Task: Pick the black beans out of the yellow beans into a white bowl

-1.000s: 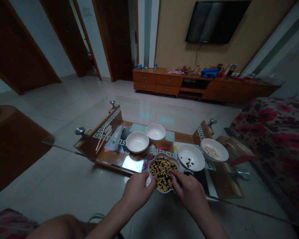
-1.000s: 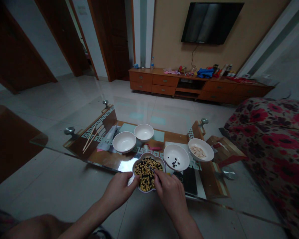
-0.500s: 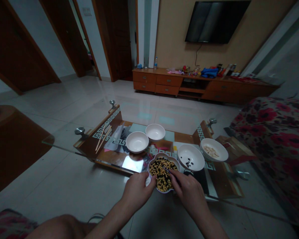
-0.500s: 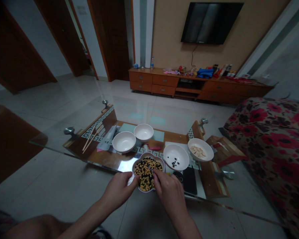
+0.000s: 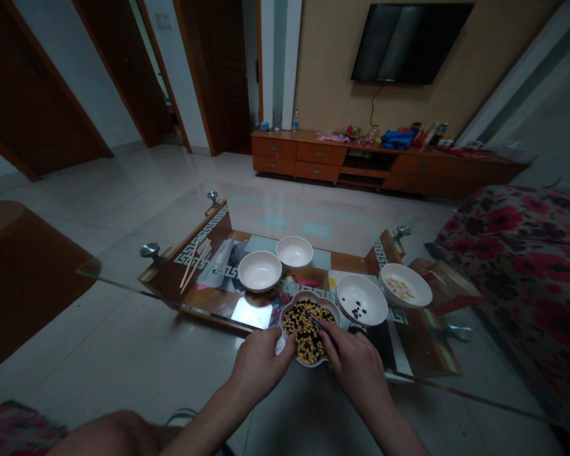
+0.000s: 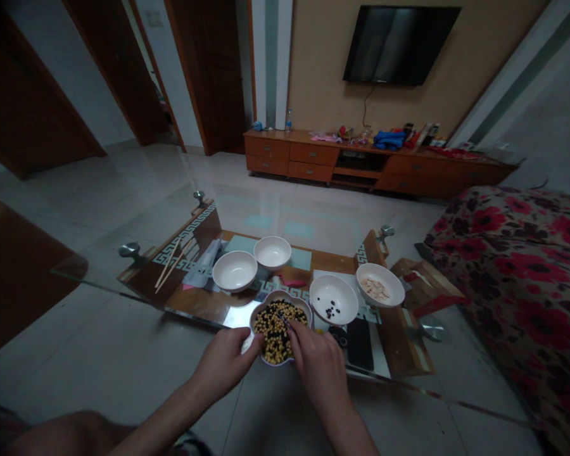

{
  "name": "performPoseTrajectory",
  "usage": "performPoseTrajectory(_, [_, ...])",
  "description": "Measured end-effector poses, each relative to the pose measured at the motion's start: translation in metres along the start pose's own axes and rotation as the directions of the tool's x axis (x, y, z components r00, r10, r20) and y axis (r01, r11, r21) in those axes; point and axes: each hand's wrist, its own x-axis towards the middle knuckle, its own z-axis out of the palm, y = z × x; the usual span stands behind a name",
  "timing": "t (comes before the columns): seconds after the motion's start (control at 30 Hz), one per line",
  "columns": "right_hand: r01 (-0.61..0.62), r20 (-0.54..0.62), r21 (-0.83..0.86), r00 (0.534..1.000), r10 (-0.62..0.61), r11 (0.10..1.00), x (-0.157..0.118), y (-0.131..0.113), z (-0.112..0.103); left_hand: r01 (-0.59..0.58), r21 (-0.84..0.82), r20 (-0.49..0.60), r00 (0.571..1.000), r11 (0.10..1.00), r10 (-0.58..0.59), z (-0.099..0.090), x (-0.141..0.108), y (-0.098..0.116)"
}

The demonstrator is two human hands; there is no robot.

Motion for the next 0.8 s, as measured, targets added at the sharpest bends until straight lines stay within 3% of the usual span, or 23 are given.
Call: performPoseTrajectory(0.8, [0.024,-0.031,0.046,0.999,-0.023,0.999,-0.0001,0.0001,0.0001,0.005,0.004,-0.004,1.0,1.0,-0.005,0.0,-0.0006,0.0006])
